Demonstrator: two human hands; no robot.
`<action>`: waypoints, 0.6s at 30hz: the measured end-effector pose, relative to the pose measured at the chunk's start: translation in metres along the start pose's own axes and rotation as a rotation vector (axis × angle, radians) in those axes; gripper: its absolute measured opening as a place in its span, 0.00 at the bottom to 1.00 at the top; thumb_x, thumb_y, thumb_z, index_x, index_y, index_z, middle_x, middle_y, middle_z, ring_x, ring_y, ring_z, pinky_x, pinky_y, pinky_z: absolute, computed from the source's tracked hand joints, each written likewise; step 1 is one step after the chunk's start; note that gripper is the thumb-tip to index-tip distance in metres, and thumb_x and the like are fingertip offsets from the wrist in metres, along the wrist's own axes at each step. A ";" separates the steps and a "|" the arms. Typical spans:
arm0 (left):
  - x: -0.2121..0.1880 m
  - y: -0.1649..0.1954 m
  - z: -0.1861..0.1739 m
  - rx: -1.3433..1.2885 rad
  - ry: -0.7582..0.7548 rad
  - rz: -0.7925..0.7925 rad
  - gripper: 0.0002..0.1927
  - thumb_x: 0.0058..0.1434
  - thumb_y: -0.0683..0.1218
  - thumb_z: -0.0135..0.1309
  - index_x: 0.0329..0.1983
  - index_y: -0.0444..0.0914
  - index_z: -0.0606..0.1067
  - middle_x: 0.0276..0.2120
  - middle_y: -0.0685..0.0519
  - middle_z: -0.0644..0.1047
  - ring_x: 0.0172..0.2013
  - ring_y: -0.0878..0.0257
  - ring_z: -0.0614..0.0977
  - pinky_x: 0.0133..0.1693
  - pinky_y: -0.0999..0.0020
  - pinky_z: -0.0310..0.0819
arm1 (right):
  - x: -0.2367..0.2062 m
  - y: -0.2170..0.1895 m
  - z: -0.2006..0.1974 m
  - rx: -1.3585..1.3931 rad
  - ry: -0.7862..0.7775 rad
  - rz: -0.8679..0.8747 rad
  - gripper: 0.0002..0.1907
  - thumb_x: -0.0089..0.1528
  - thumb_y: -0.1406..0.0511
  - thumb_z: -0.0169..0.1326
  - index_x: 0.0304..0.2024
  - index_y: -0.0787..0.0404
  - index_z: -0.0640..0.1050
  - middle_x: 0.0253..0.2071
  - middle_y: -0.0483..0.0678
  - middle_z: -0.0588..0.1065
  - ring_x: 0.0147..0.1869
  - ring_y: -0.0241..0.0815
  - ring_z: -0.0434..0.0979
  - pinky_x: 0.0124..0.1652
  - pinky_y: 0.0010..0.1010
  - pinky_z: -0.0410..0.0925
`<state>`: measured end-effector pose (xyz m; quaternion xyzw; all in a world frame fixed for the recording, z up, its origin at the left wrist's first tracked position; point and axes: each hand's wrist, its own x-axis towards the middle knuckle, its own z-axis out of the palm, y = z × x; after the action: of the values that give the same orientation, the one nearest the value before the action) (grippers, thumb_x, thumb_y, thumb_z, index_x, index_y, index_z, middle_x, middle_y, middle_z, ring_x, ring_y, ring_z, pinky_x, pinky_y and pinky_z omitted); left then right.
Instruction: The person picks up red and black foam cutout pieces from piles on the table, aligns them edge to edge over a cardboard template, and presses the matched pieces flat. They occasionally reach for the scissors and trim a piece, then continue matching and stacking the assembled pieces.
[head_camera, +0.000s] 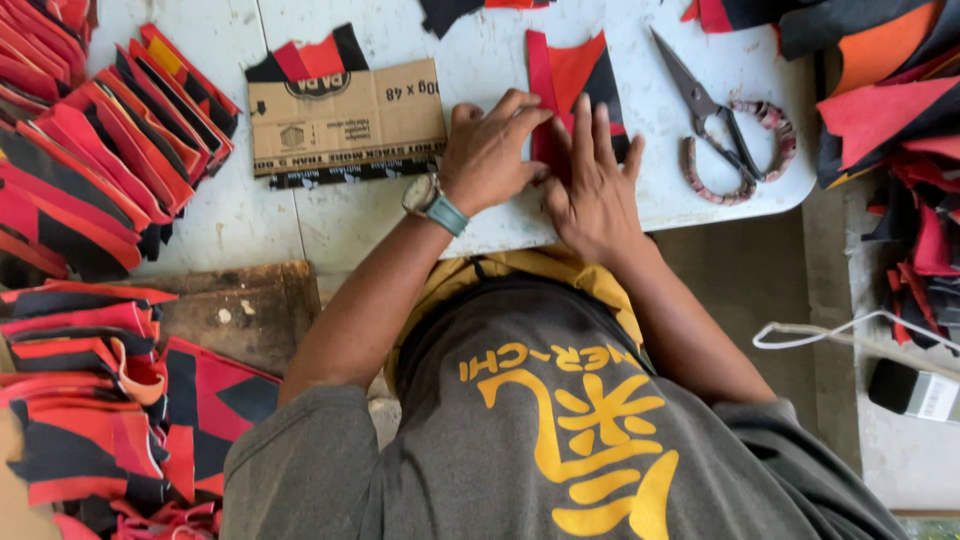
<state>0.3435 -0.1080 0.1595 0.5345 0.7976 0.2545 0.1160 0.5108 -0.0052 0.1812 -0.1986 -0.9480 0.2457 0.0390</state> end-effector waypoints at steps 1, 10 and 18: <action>0.000 -0.003 -0.001 -0.002 0.024 -0.007 0.36 0.49 0.54 0.71 0.61 0.40 0.73 0.60 0.56 0.72 0.54 0.61 0.78 0.54 0.52 0.60 | -0.004 -0.001 -0.001 0.034 -0.007 0.016 0.44 0.62 0.57 0.44 0.76 0.71 0.50 0.79 0.57 0.54 0.83 0.62 0.43 0.70 0.72 0.29; -0.001 -0.010 -0.006 0.031 -0.019 -0.016 0.37 0.54 0.56 0.70 0.62 0.38 0.71 0.59 0.55 0.73 0.55 0.60 0.77 0.53 0.53 0.60 | 0.011 -0.005 0.004 -0.028 0.003 -0.022 0.42 0.61 0.58 0.43 0.75 0.69 0.53 0.77 0.57 0.58 0.82 0.63 0.45 0.69 0.70 0.30; 0.002 -0.019 0.000 -0.039 -0.004 0.037 0.32 0.54 0.58 0.69 0.61 0.46 0.74 0.63 0.55 0.69 0.49 0.63 0.79 0.55 0.48 0.55 | -0.011 0.016 -0.013 0.024 0.268 -0.189 0.16 0.64 0.69 0.58 0.55 0.57 0.80 0.47 0.52 0.75 0.55 0.56 0.72 0.56 0.48 0.64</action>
<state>0.3278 -0.1122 0.1500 0.5473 0.7822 0.2710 0.1232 0.5288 0.0093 0.1854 -0.1391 -0.9456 0.2237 0.1906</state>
